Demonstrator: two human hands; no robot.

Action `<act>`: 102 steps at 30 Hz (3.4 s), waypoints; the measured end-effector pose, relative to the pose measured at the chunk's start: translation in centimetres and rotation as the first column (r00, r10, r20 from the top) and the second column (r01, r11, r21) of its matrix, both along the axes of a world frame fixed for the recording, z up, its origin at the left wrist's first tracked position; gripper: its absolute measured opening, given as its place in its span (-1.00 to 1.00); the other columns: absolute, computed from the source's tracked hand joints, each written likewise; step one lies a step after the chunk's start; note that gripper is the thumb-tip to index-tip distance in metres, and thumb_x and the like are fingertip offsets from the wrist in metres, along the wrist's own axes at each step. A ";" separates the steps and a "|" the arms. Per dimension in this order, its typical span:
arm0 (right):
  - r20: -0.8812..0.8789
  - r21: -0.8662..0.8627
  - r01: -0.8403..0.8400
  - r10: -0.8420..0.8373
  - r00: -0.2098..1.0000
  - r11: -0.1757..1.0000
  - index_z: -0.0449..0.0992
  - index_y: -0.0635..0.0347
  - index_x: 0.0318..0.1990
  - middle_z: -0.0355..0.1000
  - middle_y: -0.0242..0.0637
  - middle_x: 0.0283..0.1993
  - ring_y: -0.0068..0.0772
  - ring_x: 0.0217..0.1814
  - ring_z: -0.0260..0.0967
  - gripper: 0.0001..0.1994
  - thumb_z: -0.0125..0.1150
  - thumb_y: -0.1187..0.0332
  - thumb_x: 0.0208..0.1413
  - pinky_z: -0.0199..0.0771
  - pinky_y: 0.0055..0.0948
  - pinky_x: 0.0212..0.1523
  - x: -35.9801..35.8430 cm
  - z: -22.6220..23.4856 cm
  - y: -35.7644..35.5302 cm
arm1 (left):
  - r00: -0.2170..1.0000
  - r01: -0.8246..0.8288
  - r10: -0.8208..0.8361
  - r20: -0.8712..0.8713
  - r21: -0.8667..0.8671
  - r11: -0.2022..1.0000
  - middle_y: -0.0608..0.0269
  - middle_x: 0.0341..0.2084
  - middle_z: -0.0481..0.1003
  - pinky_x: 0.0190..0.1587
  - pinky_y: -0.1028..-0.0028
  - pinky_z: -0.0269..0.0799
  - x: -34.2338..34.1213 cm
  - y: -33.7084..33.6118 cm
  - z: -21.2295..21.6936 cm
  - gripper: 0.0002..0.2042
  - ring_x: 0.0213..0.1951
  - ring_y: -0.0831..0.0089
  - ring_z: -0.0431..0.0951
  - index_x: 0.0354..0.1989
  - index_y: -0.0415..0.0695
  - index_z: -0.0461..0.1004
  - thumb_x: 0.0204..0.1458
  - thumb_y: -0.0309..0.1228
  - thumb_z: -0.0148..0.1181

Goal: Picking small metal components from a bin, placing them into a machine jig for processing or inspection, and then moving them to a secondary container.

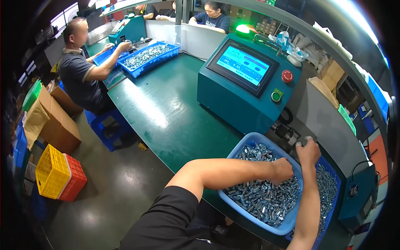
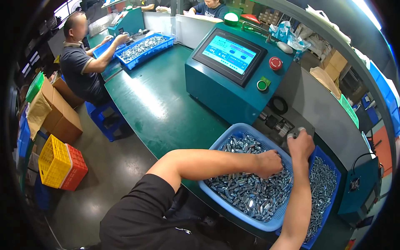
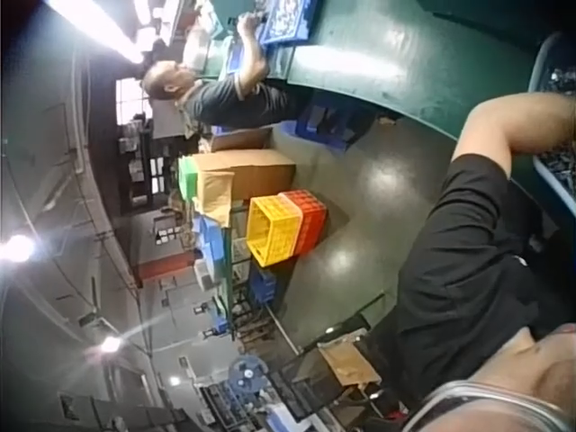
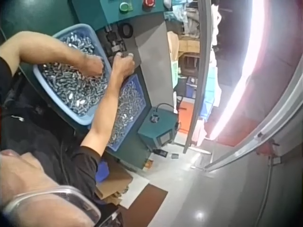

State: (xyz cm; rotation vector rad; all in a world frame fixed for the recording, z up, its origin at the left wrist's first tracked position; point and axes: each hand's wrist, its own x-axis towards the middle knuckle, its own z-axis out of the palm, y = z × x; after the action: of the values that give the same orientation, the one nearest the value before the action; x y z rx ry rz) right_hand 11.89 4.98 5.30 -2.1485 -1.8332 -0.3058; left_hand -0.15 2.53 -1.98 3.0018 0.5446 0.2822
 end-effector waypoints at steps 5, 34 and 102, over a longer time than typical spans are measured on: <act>-0.033 0.036 0.216 -0.215 0.976 0.976 0.55 0.20 -0.44 0.53 -0.07 -0.37 0.05 -0.26 0.48 -0.72 0.25 0.15 -0.17 0.46 -0.10 -0.25 6.0 1.2 -1.8 | 0.994 0.018 -0.006 0.109 -0.113 0.993 0.08 -0.44 0.55 -0.13 0.22 0.43 -0.8 0.0 2.1 -0.78 -0.25 0.12 0.55 -0.46 -0.12 0.55 -0.37 -0.36 0.25; -0.473 0.252 0.176 -0.037 0.880 0.952 0.46 0.29 -0.08 0.50 -0.06 -0.29 -0.03 -0.14 0.39 -0.62 0.14 0.40 -0.14 0.41 -0.18 -0.09 4.6 -5.5 -1.2 | 0.926 -0.180 0.110 0.361 0.168 0.969 0.15 -0.45 0.50 -0.17 0.27 0.37 1.7 6.1 7.4 -0.82 -0.25 0.14 0.44 -0.37 -0.15 0.56 -0.22 -0.49 0.28; -0.606 0.286 -0.135 0.288 0.741 0.949 0.12 0.12 0.31 0.50 -0.07 -0.32 0.04 -0.23 0.44 -0.29 -0.02 0.48 -0.16 0.40 -0.09 -0.11 3.3 -6.0 -0.7 | 0.949 -0.315 0.315 0.015 0.007 0.949 0.13 -0.43 0.52 -0.10 0.23 0.35 -0.5 -0.4 2.3 -0.73 -0.22 0.18 0.52 -0.35 -0.17 0.46 -0.22 -0.32 0.33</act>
State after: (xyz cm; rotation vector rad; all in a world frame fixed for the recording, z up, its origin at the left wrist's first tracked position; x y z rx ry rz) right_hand 15.17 4.32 -0.71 -1.5787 -1.5144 0.2519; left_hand -0.69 2.14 0.29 2.9080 1.0266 0.3249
